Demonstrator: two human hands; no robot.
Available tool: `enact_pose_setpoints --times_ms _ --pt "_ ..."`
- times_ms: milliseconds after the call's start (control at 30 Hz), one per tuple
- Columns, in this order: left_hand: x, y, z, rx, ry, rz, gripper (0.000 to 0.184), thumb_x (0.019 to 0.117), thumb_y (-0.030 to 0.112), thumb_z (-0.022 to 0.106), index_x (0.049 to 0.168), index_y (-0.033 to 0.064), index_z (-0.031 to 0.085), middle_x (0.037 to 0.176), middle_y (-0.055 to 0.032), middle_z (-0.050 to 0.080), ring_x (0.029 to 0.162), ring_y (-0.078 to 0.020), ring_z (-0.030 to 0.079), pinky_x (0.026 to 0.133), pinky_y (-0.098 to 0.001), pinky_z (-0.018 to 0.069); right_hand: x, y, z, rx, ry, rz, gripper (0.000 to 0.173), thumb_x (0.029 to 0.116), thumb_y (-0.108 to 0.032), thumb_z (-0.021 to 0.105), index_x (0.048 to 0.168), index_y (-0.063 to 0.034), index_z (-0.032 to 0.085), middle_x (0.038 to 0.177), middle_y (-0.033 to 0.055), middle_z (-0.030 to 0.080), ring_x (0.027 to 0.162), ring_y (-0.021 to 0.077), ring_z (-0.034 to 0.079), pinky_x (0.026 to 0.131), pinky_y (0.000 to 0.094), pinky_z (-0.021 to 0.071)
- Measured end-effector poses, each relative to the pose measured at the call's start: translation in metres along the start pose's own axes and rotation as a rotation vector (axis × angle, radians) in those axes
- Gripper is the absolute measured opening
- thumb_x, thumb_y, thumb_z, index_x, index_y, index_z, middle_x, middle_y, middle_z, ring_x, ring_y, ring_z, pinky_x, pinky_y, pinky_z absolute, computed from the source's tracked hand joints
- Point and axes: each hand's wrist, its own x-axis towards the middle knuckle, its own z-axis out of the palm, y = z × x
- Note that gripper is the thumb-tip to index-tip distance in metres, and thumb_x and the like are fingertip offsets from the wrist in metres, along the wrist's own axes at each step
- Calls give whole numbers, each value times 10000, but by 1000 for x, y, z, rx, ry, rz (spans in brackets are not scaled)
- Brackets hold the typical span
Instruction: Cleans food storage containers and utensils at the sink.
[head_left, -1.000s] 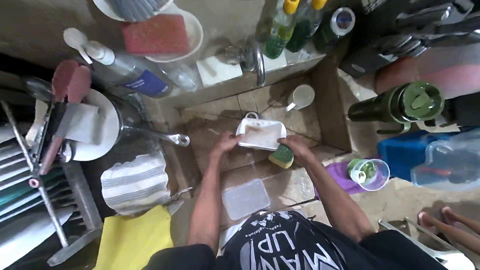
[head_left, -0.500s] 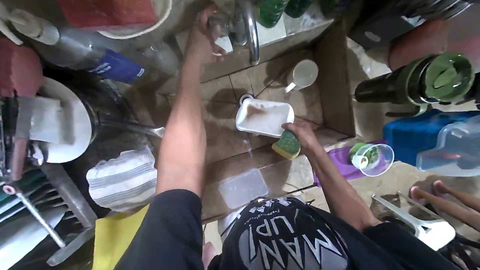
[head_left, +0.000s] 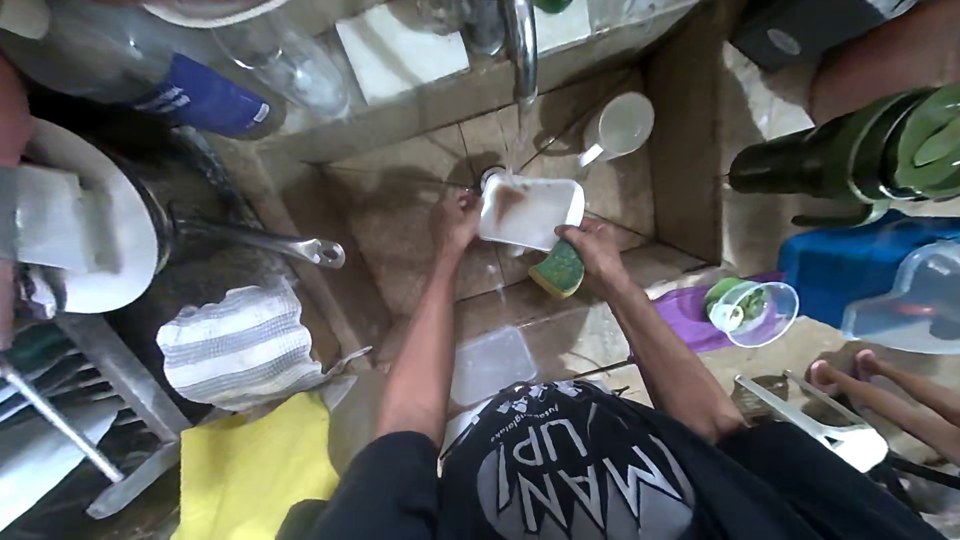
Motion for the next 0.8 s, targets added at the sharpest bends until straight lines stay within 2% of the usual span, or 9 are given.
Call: enact_pose_setpoints --times_ms 67,167,267,333,433,567,667,733,800 --pt "2 -25 16 -25 -114 11 276 986 238 649 1188 65 721 1227 -126 701 1159 -253 664 1038 -491 516 0 -5 4 -49 -1 -22 175 892 -244 751 930 -73 748 792 63 732 708 170 708 667 408 608" --pt "5 -37 30 -129 -141 -13 255 985 172 656 1200 48 715 1234 -146 698 1147 -262 672 1029 -480 528 -7 -21 12 -94 -26 -94 144 894 -203 749 959 -74 752 821 52 741 726 149 713 686 386 615" --pt "3 -32 38 -223 -131 -118 316 998 242 650 1259 68 685 1237 -146 698 1106 -271 698 970 -500 574 -7 -37 19 -192 -18 -147 148 880 -239 760 925 -99 745 798 29 730 708 132 700 670 383 596" --pt "2 -25 36 -258 -134 -139 354 974 233 681 1270 39 656 1203 -170 690 1057 -288 703 917 -512 593 -1 -45 22 -244 -33 -170 187 884 -283 763 935 -103 751 800 32 730 715 140 703 676 405 601" --pt "4 -18 30 -215 -113 -147 349 959 217 691 1256 34 674 1190 -174 700 1103 -311 678 979 -534 540 4 -59 28 -277 -66 -174 263 902 -349 757 872 -93 707 746 38 683 665 148 663 634 393 569" --pt "10 -15 25 -178 -126 -134 321 973 190 631 1249 30 666 1184 -198 690 1081 -338 683 939 -561 559 5 -69 27 -322 -108 -169 302 937 -387 722 894 -89 705 760 40 684 677 145 667 657 389 575" --pt "13 -11 19 -129 -132 -151 302 967 195 630 1220 37 683 1171 -192 698 1089 -342 683 948 -575 550 4 -67 24 -326 -111 -197 344 987 -390 666 868 -67 658 754 41 637 673 138 628 654 374 551" --pt "14 -8 15 -184 -137 -176 321 971 181 616 1246 20 651 1183 -211 681 1052 -344 691 899 -563 574 6 -63 20 -302 -104 -205 370 1016 -392 624 838 -67 616 727 37 598 650 134 596 637 359 529" --pt "11 -6 9 -240 -141 -183 374 1017 199 556 1345 22 562 1258 -226 639 1037 -342 702 845 -535 613 8 -53 12 -279 -103 -200 356 1028 -381 606 856 -70 619 733 28 603 653 122 601 641 344 540"
